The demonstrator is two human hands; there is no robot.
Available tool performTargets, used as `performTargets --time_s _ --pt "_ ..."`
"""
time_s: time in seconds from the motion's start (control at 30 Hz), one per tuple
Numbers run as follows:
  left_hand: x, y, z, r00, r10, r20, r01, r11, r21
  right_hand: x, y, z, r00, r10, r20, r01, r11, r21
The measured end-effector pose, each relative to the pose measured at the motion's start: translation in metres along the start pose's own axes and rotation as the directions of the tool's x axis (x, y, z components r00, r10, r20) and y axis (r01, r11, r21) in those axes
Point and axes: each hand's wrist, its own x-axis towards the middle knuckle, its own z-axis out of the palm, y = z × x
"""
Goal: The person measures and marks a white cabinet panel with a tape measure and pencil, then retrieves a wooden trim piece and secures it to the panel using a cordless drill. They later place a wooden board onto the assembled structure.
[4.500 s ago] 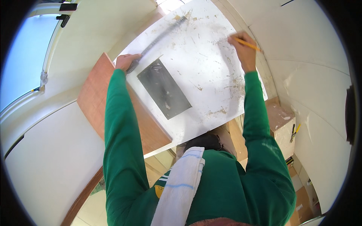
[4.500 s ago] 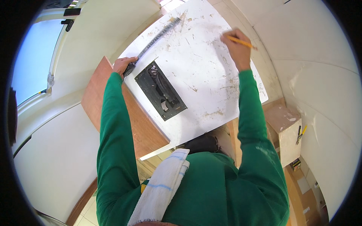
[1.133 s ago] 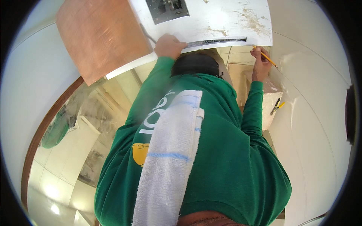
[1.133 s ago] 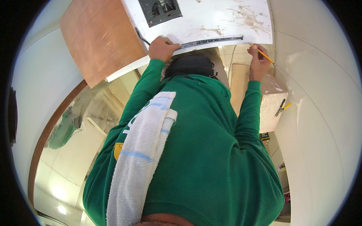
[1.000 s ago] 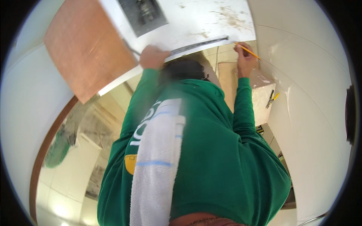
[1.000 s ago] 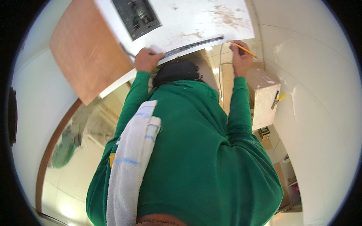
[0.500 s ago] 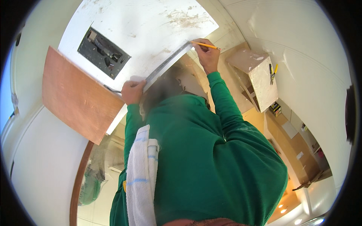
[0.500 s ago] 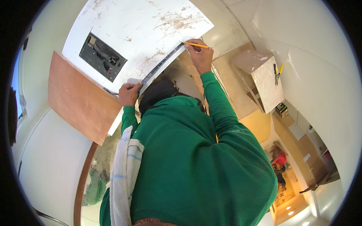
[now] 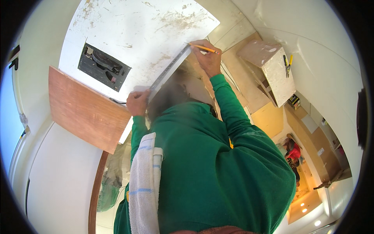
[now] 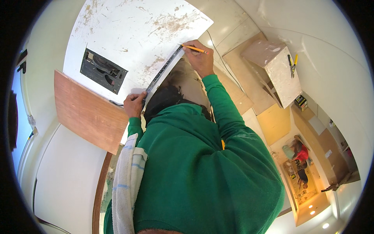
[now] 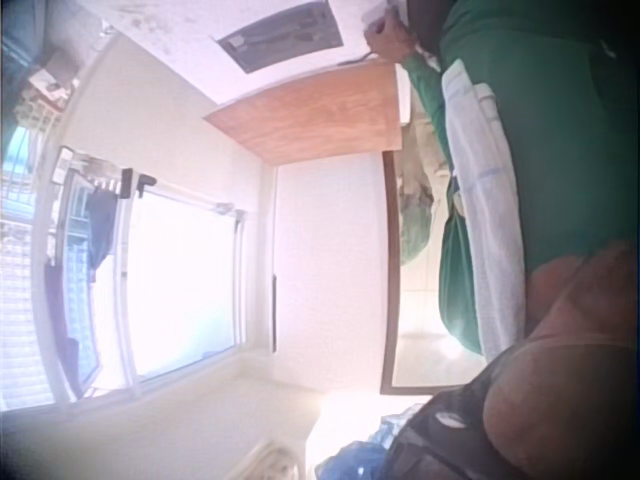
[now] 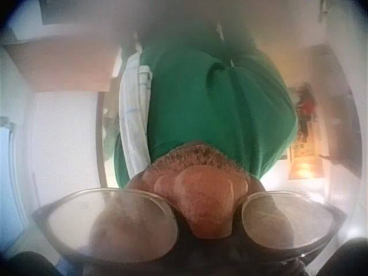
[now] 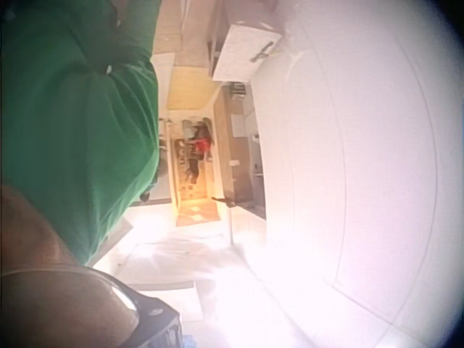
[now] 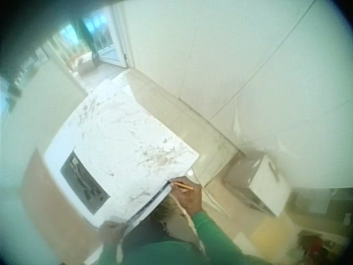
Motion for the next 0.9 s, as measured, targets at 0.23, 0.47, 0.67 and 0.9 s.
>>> performTargets --time_s 0.23,0.47,0.67,0.9 --pt "0.002 -0.001 0.0 0.999 0.041 -0.016 -0.04 0.997 0.059 0.003 -0.001 0.0 0.997 -0.079 0.008 0.08 0.995 -0.065" --pt "-0.003 0.008 -0.004 1.0 -0.03 0.008 0.03 1.0 -0.008 0.004 -0.01 -0.004 0.998 -0.043 0.047 0.048 0.992 -0.12" --pt "-0.006 0.012 -0.004 0.997 -0.073 0.009 0.074 0.997 -0.039 0.006 -0.011 -0.005 0.998 -0.003 0.059 0.014 0.983 -0.181" --pt "-0.003 0.005 0.0 0.999 0.006 -0.043 -0.005 1.0 0.014 0.007 -0.013 -0.006 0.995 -0.068 0.08 0.079 0.985 -0.154"
